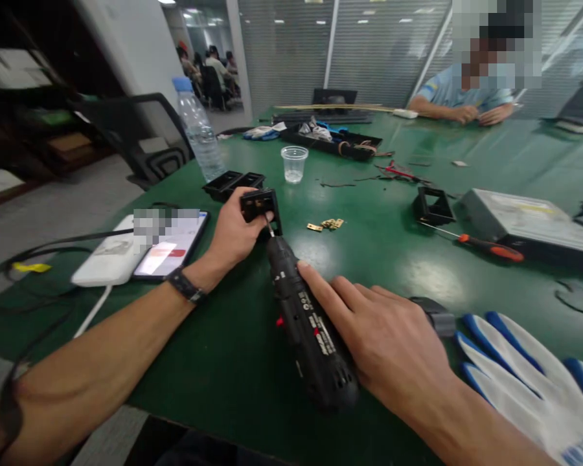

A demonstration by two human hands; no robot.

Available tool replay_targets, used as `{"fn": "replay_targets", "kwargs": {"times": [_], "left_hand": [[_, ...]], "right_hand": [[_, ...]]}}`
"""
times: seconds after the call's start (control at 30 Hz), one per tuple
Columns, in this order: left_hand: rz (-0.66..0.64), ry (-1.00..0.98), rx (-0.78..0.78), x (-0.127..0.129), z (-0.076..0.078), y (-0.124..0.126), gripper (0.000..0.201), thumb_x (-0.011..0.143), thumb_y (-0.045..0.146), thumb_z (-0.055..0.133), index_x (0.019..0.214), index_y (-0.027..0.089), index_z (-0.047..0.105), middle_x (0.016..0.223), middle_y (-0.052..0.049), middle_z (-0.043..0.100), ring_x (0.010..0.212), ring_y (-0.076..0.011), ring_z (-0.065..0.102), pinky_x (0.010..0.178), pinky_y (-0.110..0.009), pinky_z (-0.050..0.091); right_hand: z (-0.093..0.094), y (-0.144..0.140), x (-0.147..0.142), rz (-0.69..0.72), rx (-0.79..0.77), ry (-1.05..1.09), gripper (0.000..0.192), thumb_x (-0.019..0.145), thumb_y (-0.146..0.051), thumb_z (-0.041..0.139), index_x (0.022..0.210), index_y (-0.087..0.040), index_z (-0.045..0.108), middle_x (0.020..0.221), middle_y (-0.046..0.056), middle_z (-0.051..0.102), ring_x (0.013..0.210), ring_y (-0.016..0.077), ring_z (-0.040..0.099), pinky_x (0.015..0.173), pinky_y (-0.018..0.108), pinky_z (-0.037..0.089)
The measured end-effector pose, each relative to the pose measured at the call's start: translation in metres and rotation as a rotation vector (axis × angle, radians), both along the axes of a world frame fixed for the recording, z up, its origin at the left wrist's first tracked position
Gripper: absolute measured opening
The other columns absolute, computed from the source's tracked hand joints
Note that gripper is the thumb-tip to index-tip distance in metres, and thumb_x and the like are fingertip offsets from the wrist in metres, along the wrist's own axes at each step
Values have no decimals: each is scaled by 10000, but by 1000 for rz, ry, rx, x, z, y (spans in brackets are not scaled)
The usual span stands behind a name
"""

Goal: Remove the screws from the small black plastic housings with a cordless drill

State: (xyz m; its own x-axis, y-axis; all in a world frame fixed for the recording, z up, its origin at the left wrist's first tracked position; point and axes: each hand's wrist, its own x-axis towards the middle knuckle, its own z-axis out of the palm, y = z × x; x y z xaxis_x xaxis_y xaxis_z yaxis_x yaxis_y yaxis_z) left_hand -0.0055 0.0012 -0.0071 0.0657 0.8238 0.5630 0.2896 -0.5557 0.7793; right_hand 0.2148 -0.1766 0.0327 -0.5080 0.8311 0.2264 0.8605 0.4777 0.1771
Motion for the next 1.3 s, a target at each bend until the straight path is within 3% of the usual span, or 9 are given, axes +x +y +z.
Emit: {"fn": "replay_targets", "kwargs": {"times": [0.23,0.77,1.0,1.3], "left_hand": [[-28,-11,-29,0,-1,0,320,782,155,661,1062,223,522,994,-21,657,899,-164,639,846,-334,518],[-33,18,-28,-1,3,-4,314,782,151,655,1058,222,524,993,-21,651,896,-162,629,843,-324,503],[-46,-3,-11,-1,-2,0,334,779,154,662,1077,222,527,994,-23,644,895,-164,633,839,-333,509],[-31,-58,-3,-1,-4,3,343,765,159,694,1063,207,532,972,-21,655,886,-154,636,840,-317,512]], "right_hand": [[-3,0,1,54,112,-19,872,780,-138,523,1580,-239,190,986,54,703,565,212,623,451,353,457],[4,1,0,100,85,78,830,751,-126,487,1547,-212,269,852,32,697,562,213,658,443,341,502],[2,0,1,71,89,42,847,756,-124,510,1553,-240,246,938,41,707,579,204,660,455,322,494],[4,1,-1,56,141,9,858,732,-128,523,1545,-217,265,861,16,692,521,201,635,407,328,475]]}}
